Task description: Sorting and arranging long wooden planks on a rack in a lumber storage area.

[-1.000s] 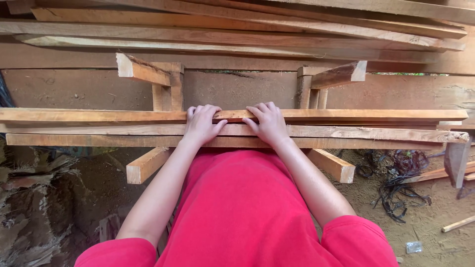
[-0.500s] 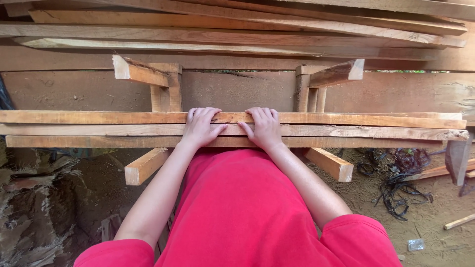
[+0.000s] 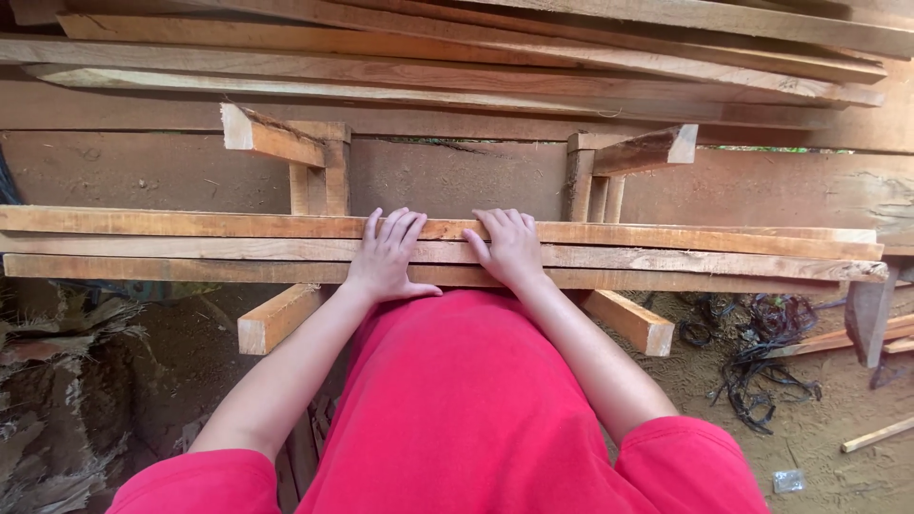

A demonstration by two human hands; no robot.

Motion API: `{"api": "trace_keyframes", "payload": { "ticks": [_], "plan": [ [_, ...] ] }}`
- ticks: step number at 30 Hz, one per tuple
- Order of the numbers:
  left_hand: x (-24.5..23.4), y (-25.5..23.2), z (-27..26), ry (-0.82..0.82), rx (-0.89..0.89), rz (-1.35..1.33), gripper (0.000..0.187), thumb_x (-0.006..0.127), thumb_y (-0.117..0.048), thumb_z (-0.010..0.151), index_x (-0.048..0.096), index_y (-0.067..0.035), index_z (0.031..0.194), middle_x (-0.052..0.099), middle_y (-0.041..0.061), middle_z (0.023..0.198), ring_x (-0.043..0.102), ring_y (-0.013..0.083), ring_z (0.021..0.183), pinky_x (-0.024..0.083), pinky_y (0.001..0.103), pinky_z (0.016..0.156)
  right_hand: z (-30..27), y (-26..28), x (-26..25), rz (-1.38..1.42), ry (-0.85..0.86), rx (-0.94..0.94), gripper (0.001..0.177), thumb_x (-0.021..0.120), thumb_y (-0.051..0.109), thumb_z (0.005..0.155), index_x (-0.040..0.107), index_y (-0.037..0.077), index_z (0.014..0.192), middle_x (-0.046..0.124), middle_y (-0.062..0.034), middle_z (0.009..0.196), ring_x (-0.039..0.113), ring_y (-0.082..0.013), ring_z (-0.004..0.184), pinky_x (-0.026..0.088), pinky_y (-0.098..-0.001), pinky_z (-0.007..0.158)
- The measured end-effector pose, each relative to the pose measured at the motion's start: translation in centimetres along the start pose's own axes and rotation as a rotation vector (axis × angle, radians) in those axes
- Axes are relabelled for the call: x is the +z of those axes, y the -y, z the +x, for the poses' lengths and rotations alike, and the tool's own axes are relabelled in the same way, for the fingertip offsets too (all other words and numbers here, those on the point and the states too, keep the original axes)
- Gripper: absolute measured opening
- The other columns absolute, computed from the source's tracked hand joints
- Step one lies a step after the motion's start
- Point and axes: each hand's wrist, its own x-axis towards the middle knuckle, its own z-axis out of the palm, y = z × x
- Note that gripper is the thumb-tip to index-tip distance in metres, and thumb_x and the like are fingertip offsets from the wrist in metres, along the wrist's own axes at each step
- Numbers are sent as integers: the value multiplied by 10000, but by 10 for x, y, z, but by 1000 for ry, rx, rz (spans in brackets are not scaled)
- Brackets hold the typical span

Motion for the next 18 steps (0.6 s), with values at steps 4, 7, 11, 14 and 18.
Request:
{"api": "trace_keyframes", "payload": {
  "ticks": [4,7,11,14,18],
  "plan": [
    [5,-5,-2,-22,67,56,1329,698,-924,490,472,-112,1517,520,105,1486,436,277,1433,206,584,1239,-2,0,3,-3,-43,-5,298,660,501,961,703,304,1179,679,102,1051,635,-148,1036,443,-365,921],
    [14,1,-6,-3,95,114,1273,786,-790,457,449,-219,1544,466,74,1532,413,279,1439,247,591,1209,0,1,9,-41,-82,-35,285,640,515,964,697,314,1158,663,92,1043,619,-149,1020,431,-371,907],
    [14,1,-4,-2,111,90,1114,769,-774,541,497,-276,1499,487,83,1521,436,295,1417,264,582,1178,-1,0,8,-61,-54,-38,309,627,499,965,678,291,1189,649,67,1069,611,-163,1038,422,-388,917],
    [13,3,-5,7,108,86,1069,760,-773,559,506,-301,1483,494,74,1523,440,295,1414,277,579,1166,-1,17,-10,-100,1,-86,549,636,593,904,637,213,1300,648,-8,1169,601,-203,1132,391,-428,1003],
    [8,-1,-4,14,98,75,1065,775,-752,548,501,-321,1483,490,62,1533,437,282,1417,274,564,1170,-15,30,-21,-185,175,-115,1228,660,890,643,442,93,1551,501,-103,1516,364,-315,1469,160,-594,1235]
  ]
}}
